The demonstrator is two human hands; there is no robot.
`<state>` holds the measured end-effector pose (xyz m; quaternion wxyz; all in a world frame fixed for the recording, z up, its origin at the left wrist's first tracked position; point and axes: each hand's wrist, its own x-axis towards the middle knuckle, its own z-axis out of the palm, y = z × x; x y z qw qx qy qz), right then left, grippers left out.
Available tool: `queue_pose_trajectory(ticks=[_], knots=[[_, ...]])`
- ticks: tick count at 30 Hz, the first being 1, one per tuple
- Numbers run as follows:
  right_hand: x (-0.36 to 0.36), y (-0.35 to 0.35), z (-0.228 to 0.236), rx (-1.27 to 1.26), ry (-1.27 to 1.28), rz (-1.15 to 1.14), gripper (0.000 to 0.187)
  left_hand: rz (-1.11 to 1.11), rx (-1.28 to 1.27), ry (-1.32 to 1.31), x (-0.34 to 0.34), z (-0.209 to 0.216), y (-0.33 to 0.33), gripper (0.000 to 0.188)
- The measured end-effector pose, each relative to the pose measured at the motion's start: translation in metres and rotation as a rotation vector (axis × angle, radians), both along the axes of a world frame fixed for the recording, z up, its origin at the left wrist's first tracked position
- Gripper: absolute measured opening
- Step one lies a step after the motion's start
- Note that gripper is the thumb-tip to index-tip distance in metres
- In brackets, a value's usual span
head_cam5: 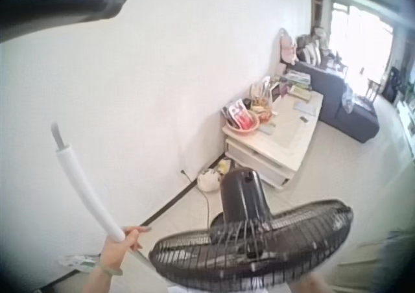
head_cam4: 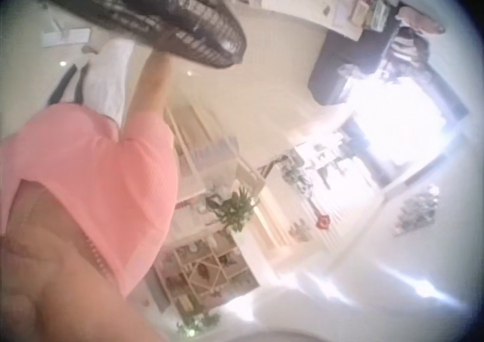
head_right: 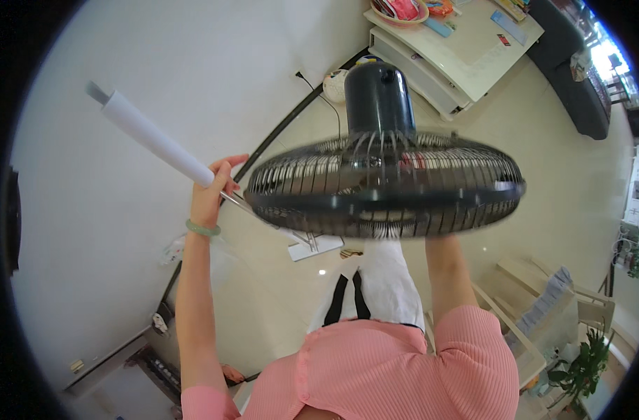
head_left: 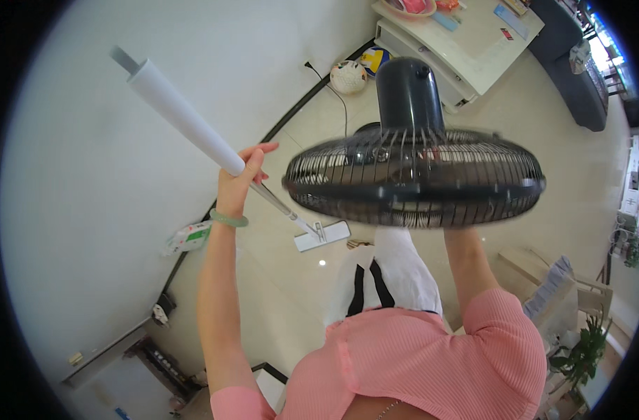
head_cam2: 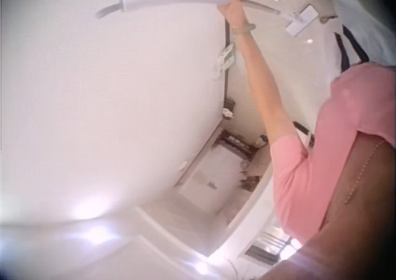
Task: The person mops the tiled floor in a living room using a flat mop. They move the mop back and forth across the floor, navigating around furniture and a standing fan. The person briefly repositions the fan to clean underneath it before resuming mopping.
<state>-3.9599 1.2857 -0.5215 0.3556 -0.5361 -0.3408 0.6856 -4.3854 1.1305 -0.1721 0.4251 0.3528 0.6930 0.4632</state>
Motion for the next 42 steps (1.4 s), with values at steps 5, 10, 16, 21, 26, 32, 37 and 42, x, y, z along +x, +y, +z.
queue_pose_trajectory(ticks=[5,10,16,21,26,32,37,42], knots=[[-0.038,0.018,0.005,-0.095,0.174,0.113,0.060,-0.072,-0.095,-0.010,0.001,-0.001,0.039,0.029],[-0.059,0.038,0.011,-0.143,0.268,0.245,0.062,-0.210,-0.146,-0.034,0.000,-0.017,0.057,0.031],[-0.080,0.059,0.023,-0.139,0.348,0.381,0.065,-0.291,-0.213,-0.072,0.008,-0.009,0.079,0.027],[-0.092,0.072,0.029,-0.116,0.380,0.483,0.067,-0.335,-0.220,-0.166,0.008,-0.011,0.081,0.023],[-0.100,0.089,0.032,-0.077,0.426,0.553,0.070,-0.326,-0.220,-0.174,0.015,-0.014,0.072,0.022],[-0.128,0.106,0.059,-0.104,0.459,0.558,0.071,-0.279,-0.237,-0.195,0.021,-0.011,0.068,0.022],[-0.139,0.140,0.062,-0.006,0.463,0.663,0.055,-0.214,-0.173,-0.322,0.026,-0.015,0.068,0.019],[-0.149,0.153,0.054,-0.075,0.461,0.668,0.052,-0.204,-0.278,-0.135,0.034,-0.004,0.074,0.020]])
